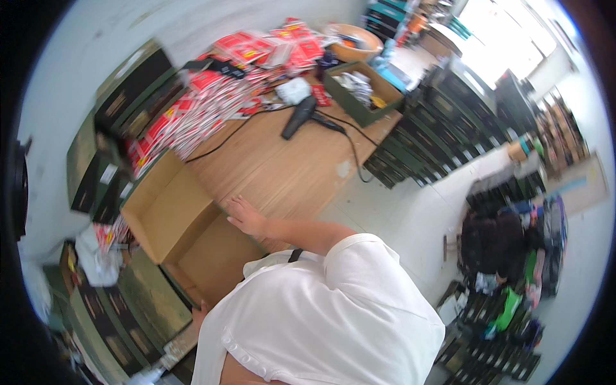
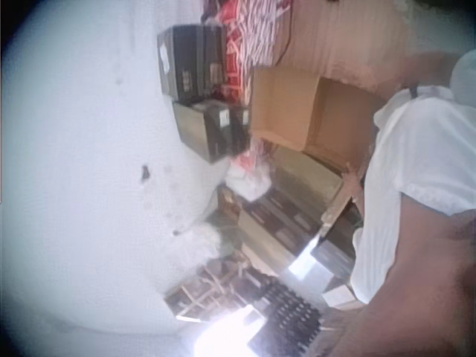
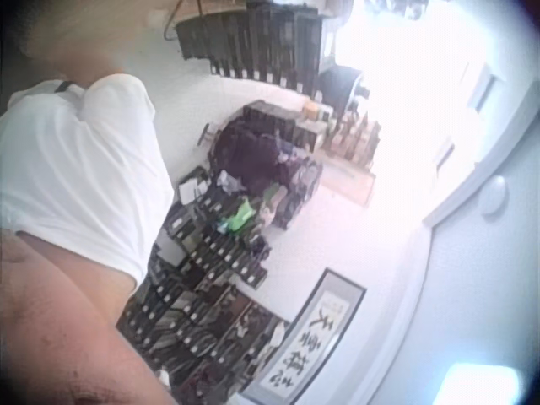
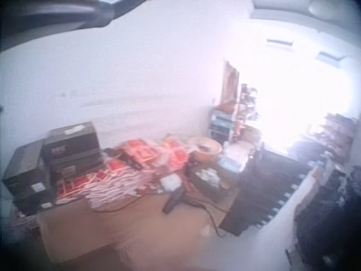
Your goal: The person packs shoes into green shoe boxes, places tissue paper and red cards inside, closes the boxes, and uses a heat gun to apply labels. The person then stacks the sealed boxes on the floor.
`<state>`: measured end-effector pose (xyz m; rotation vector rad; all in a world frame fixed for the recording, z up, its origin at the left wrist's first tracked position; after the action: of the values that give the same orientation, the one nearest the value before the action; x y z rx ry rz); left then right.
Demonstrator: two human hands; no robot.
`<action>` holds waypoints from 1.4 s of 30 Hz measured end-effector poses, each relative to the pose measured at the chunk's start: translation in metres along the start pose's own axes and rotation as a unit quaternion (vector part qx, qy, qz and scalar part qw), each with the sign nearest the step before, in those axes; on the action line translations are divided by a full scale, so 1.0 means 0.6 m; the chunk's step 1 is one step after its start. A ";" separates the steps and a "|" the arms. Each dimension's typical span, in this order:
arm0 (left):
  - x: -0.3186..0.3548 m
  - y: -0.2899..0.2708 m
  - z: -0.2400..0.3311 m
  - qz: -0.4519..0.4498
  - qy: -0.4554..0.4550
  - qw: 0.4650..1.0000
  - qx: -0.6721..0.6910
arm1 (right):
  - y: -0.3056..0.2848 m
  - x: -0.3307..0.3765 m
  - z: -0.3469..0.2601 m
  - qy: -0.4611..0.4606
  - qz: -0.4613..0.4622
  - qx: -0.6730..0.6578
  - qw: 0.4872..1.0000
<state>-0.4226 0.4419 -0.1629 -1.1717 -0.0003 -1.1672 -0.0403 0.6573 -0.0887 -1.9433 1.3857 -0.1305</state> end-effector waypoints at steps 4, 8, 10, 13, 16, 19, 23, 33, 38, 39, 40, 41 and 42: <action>0.079 -0.044 0.141 -0.029 -0.020 0.989 -0.145 | -0.139 0.188 0.106 0.205 0.197 -0.118 0.951; 0.070 -0.024 0.260 -0.076 0.030 0.980 -0.184 | -0.284 0.394 0.209 0.321 0.356 0.073 0.875; 0.122 0.000 0.378 -0.025 0.080 0.979 -0.184 | -0.359 0.491 0.247 0.368 0.402 0.109 0.832; 0.180 0.079 0.485 -0.003 0.126 0.965 -0.231 | -0.491 0.590 0.298 0.387 0.471 0.057 0.790; 0.260 0.211 0.597 -0.055 0.152 0.953 -0.258 | -0.710 0.743 0.391 0.346 0.583 0.099 0.729; 0.340 0.337 0.664 -0.096 0.128 0.940 -0.302 | -0.987 0.836 0.402 0.347 0.663 0.156 0.644; 0.424 0.493 0.780 -0.187 0.183 0.905 -0.335 | -1.345 1.033 0.429 0.301 0.720 0.249 0.574; 0.489 0.618 0.852 -0.166 0.198 0.922 -0.289 | -1.512 0.955 0.471 0.399 0.710 0.216 0.538; 0.607 0.625 0.958 -0.182 0.244 0.896 -0.324 | -1.430 0.843 0.448 0.384 0.709 0.116 0.580; 0.604 0.627 0.966 -0.166 0.243 0.904 -0.309 | -1.407 0.809 0.430 0.427 0.686 0.036 0.588; 0.601 0.637 0.988 -0.157 0.256 0.907 -0.296 | -1.405 0.821 0.483 0.361 0.692 -0.087 0.619; 0.595 0.644 0.994 -0.145 0.261 0.912 -0.281 | -1.404 0.812 0.502 0.309 0.669 -0.185 0.650; 0.588 0.651 0.995 -0.148 0.268 0.912 -0.273 | -1.399 0.804 0.515 0.266 0.636 -0.282 0.667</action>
<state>0.3380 0.5833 0.0248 -1.3199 0.6230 -1.8055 0.9586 0.5254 0.0452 -0.8318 3.1560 0.4995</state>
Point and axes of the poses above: each hand's wrist, its own x-axis away from the middle knuckle, its own y-axis out of the palm, z = x × y, the point moved 7 cm from there along -x, towards the middle knuckle, and after that the axes turned 13 degrees about -y, right-handed, at the moved point
